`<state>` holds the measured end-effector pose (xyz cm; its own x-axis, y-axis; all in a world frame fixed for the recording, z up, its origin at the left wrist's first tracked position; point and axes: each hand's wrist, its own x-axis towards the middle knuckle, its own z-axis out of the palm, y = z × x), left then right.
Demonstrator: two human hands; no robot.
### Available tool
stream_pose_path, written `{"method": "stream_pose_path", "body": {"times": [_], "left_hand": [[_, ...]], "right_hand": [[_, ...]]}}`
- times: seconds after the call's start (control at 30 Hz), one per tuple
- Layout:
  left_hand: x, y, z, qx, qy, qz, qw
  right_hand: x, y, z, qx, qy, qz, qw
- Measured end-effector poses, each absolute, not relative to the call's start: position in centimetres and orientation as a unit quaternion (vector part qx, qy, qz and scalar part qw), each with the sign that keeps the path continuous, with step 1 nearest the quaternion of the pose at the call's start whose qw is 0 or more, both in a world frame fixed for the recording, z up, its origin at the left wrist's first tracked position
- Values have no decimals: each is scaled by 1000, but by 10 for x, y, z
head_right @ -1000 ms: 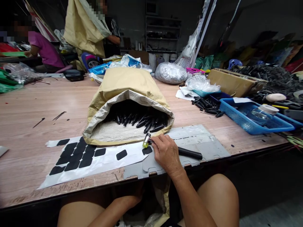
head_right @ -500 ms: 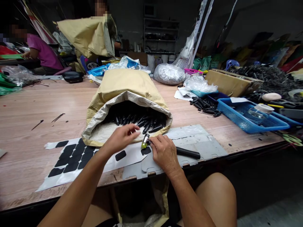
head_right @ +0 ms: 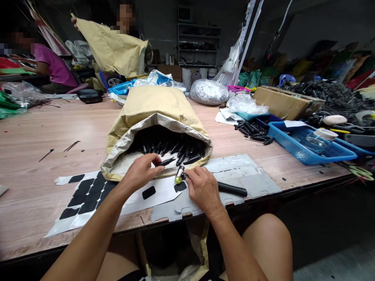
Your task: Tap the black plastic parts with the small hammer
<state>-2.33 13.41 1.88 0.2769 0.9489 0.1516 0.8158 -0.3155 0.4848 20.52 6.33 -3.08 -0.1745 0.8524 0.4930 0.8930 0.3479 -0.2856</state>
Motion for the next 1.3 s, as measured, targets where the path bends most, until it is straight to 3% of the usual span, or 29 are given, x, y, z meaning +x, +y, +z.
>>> {"method": "stream_pose_path", "body": {"times": [0.37, 0.57, 0.9, 1.1, 1.3], "left_hand": [[-49, 79, -20, 778, 486, 296, 268], [-50, 81, -19, 775, 478, 311, 273], [-53, 83, -19, 769, 465, 315, 305], [-52, 82, -20, 765, 465, 323, 306], [-53, 84, -23, 761, 480, 319, 299]], "right_hand": [[206, 60, -30, -546, -758, -121, 335], [187, 49, -11, -473, -773, -57, 419], [153, 41, -2, -426, -796, -5, 430], [152, 43, -10, -452, -815, -7, 363], [162, 44, -9, -457, -789, -13, 410]]}}
